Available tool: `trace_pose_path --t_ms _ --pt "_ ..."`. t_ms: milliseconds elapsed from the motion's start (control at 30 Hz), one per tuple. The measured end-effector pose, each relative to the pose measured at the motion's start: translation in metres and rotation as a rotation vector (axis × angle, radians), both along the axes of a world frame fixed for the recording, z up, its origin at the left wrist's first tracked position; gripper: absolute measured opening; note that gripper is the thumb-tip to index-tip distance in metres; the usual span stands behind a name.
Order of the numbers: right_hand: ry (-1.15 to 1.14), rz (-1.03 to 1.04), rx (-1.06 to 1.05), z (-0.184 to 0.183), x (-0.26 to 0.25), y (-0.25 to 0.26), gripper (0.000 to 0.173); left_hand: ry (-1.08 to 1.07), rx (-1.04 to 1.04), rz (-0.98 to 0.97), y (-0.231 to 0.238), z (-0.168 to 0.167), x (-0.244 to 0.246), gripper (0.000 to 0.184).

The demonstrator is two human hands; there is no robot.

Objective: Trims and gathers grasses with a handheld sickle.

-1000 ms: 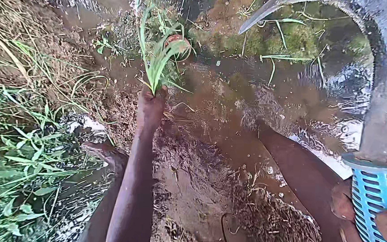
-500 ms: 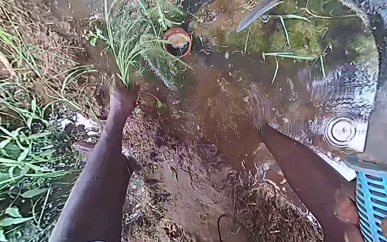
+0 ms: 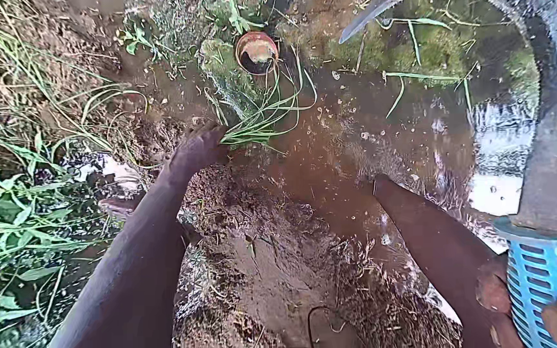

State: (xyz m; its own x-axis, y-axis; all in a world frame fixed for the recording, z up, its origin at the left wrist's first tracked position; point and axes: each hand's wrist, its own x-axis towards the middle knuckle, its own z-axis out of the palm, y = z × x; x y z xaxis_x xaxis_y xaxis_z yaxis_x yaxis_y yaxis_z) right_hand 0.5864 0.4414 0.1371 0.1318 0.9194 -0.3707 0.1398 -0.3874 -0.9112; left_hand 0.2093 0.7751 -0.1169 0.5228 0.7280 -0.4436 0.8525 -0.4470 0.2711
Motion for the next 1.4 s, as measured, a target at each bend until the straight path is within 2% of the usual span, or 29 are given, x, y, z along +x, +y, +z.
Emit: trace_pose_path --t_ms 233,333,400,467,600,667,733,867,1067,1233,1400 --pt "-0.005 -0.005 -0.009 0.0 0.002 0.0 0.043 0.274 -0.045 -0.003 0.006 -0.003 0.029 0.034" --pt "0.007 -0.009 -0.009 -0.001 0.004 -0.001 0.042 0.336 -0.026 0.09 0.007 -0.004 0.034 0.033" --pt "0.014 0.001 -0.002 -0.001 0.005 -0.001 0.044 0.266 -0.032 0.222 0.008 0.002 0.03 0.036" --pt "0.021 -0.003 0.005 -0.001 0.006 -0.002 0.045 0.115 -0.013 0.41 0.006 0.015 0.02 0.031" --pt "0.052 -0.017 0.001 -0.003 0.008 -0.003 0.044 -0.213 0.195 0.851 0.002 0.038 -0.018 0.049" --pt "0.056 -0.01 0.008 -0.004 0.01 -0.003 0.045 -0.248 0.222 0.957 -0.008 0.049 -0.037 0.055" --pt "0.048 -0.006 0.013 -0.004 0.01 -0.003 0.045 -0.163 0.172 0.93 -0.025 0.053 -0.047 0.055" --pt "0.019 0.014 0.006 -0.005 0.008 -0.006 0.045 -0.022 0.019 0.791 -0.048 0.036 -0.05 0.052" --pt "0.039 0.005 -0.008 -0.002 0.003 -0.001 0.039 0.175 -0.097 0.672 -0.044 0.028 -0.044 0.065" --pt "-0.01 0.043 0.02 -0.003 0.001 0.0 0.042 0.186 -0.111 0.728 -0.041 0.02 -0.045 0.065" --pt "-0.003 0.054 0.037 -0.004 0.004 0.001 0.039 0.086 0.017 0.832 -0.05 0.019 -0.048 0.061"
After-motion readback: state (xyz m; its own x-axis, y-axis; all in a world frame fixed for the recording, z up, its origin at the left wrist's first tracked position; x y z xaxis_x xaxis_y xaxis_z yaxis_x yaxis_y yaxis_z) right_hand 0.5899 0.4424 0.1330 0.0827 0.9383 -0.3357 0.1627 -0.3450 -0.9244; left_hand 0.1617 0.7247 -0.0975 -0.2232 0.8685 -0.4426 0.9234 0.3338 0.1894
